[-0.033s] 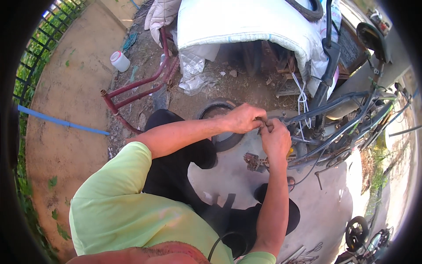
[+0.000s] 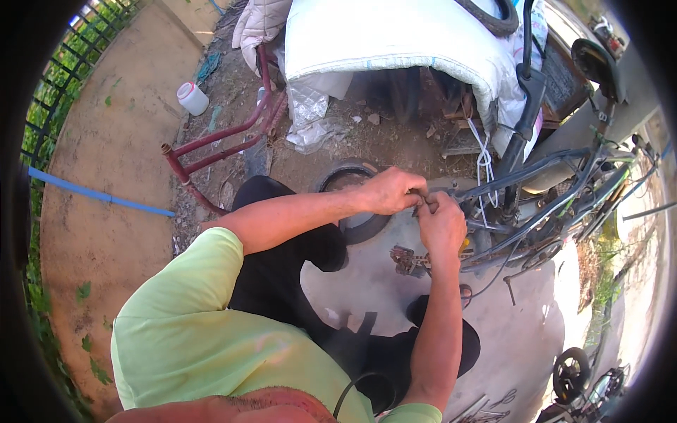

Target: The person cleans and reassembles a mechanical bicycle component by hand using an L-shaped tool and a small stick.

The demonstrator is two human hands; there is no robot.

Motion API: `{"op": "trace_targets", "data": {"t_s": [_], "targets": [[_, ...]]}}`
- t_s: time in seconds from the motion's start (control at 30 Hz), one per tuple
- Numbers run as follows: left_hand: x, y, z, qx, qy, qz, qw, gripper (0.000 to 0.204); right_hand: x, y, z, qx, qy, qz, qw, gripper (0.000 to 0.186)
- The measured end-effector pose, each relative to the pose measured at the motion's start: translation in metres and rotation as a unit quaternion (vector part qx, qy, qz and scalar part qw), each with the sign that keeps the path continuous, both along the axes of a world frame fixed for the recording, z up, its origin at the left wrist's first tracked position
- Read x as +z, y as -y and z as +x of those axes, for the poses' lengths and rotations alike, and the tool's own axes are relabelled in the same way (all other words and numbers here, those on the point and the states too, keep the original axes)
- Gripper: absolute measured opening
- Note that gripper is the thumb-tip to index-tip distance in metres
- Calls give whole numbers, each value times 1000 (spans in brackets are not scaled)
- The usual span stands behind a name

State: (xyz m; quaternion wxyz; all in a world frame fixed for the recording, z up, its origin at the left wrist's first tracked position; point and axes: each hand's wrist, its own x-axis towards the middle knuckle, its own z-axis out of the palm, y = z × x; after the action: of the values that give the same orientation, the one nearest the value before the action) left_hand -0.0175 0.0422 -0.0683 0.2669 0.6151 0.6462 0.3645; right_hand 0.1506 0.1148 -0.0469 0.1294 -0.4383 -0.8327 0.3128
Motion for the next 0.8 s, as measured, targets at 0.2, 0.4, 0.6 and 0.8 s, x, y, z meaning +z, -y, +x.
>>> {"op": "trace_targets", "data": {"t_s": [0.2, 0.4, 0.6, 0.8], "targets": [[-3, 0, -1, 51, 77, -6, 996, 20, -6, -1, -2, 3, 2, 29, 1000, 19], [10, -2, -1, 77, 75, -67, 992, 23, -8, -3, -1, -2, 6, 33, 999, 18], [4, 1, 0, 57, 30, -30, 997, 22, -12, -1, -1, 6, -30, 43, 999, 18], [-4, -2, 1, 7, 86, -29, 996, 21, -9, -1, 2, -3, -38, 18, 999, 18]]}}
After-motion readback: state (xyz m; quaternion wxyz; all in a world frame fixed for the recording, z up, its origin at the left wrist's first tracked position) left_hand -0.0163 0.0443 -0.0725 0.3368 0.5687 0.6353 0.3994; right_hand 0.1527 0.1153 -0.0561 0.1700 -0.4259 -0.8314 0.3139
